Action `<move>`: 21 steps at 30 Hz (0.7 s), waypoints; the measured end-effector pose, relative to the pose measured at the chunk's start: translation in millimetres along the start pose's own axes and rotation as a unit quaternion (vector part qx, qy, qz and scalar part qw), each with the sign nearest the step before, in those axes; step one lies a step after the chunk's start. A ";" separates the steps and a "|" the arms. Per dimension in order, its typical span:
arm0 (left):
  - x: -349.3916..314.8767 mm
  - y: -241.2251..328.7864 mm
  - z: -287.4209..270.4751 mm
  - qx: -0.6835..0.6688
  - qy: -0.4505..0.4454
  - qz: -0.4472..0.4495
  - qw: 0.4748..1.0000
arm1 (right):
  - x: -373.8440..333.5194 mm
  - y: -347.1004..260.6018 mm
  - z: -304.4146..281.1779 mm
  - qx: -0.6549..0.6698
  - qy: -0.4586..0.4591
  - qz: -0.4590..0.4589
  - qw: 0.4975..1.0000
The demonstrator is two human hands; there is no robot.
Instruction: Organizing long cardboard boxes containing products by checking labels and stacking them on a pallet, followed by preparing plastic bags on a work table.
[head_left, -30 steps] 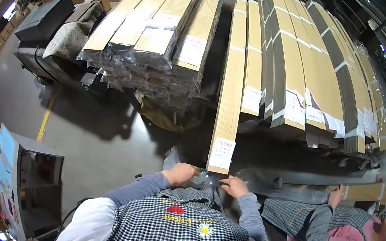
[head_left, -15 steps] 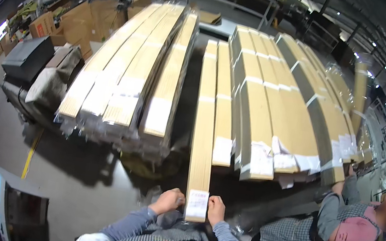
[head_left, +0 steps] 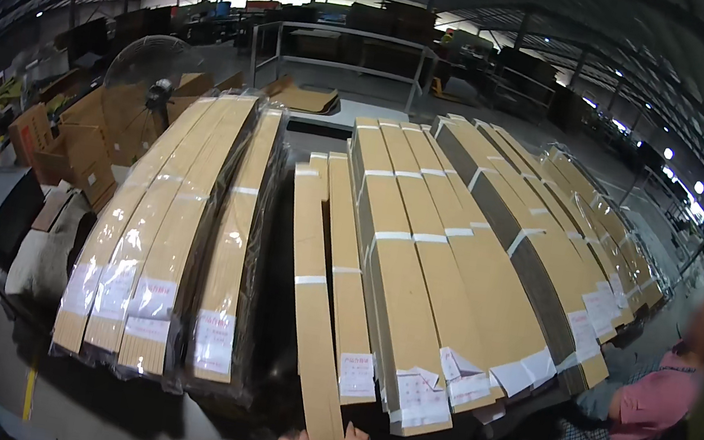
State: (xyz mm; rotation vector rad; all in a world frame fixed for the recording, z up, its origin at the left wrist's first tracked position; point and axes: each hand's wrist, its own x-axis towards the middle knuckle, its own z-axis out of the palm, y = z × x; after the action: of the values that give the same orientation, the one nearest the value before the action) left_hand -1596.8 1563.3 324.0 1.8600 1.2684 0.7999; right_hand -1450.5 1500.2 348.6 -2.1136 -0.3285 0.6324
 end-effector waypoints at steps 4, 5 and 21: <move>-3.5 -57.0 5.7 0.175 -0.313 0.057 0.932 | 34.2 107.1 36.2 -0.078 0.003 -0.036 0.996; -5.0 -52.9 2.8 0.138 -0.305 0.009 0.942 | 46.1 125.1 45.1 -0.030 -0.019 0.033 0.999; -15.6 134.9 -166.3 -0.187 -0.098 0.074 0.975 | -81.0 -90.5 -60.3 0.308 -0.219 -0.195 0.905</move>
State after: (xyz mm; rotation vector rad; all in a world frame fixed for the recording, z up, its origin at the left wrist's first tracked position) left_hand -1671.5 1553.2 525.0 1.6881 0.8005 0.8443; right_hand -1485.2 1475.1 477.2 -1.2405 -0.6816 0.8343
